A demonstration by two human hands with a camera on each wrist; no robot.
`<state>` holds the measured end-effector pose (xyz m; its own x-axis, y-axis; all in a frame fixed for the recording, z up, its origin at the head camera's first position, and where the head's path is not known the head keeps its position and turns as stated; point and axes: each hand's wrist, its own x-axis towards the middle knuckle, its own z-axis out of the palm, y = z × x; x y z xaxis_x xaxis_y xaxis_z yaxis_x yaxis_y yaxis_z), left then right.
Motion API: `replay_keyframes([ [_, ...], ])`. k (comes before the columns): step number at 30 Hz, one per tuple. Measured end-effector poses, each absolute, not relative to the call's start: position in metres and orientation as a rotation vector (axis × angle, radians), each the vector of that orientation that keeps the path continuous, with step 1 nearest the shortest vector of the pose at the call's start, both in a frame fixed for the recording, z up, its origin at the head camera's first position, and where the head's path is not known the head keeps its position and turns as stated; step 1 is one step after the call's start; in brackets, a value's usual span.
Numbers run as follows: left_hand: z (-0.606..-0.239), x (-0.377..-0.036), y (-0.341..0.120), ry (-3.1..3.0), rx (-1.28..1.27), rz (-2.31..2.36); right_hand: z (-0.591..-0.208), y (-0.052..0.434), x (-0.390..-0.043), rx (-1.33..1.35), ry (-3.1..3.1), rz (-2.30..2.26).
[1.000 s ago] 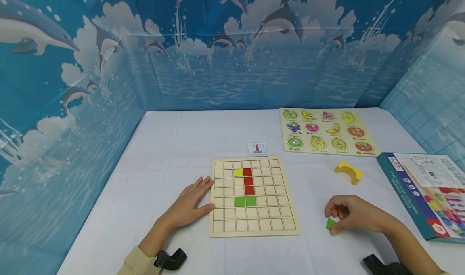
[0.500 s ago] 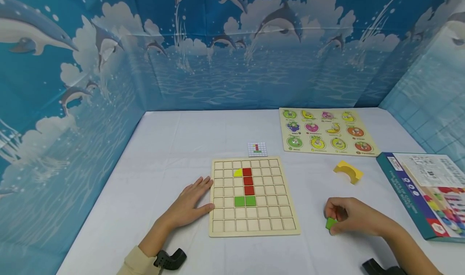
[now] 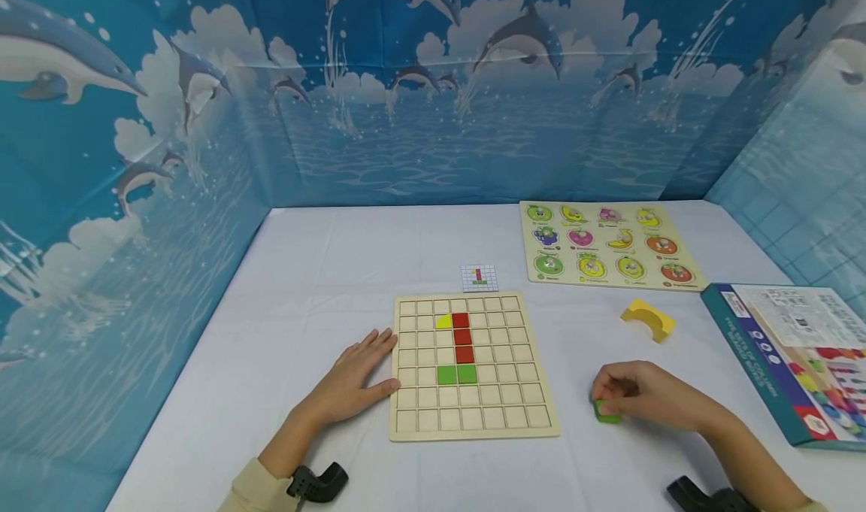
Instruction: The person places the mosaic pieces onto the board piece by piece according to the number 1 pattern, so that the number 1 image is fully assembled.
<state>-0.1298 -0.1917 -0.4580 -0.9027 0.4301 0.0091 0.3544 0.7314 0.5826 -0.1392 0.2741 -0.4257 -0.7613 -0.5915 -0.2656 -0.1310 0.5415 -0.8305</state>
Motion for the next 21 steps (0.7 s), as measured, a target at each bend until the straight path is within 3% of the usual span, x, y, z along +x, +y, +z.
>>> replay_keyframes([
  [21, -0.458, -0.129, -0.192, 2.807, 0.643, 0.906, -0.420, 0.248, -0.155, -0.641, 2.316, -1.185],
])
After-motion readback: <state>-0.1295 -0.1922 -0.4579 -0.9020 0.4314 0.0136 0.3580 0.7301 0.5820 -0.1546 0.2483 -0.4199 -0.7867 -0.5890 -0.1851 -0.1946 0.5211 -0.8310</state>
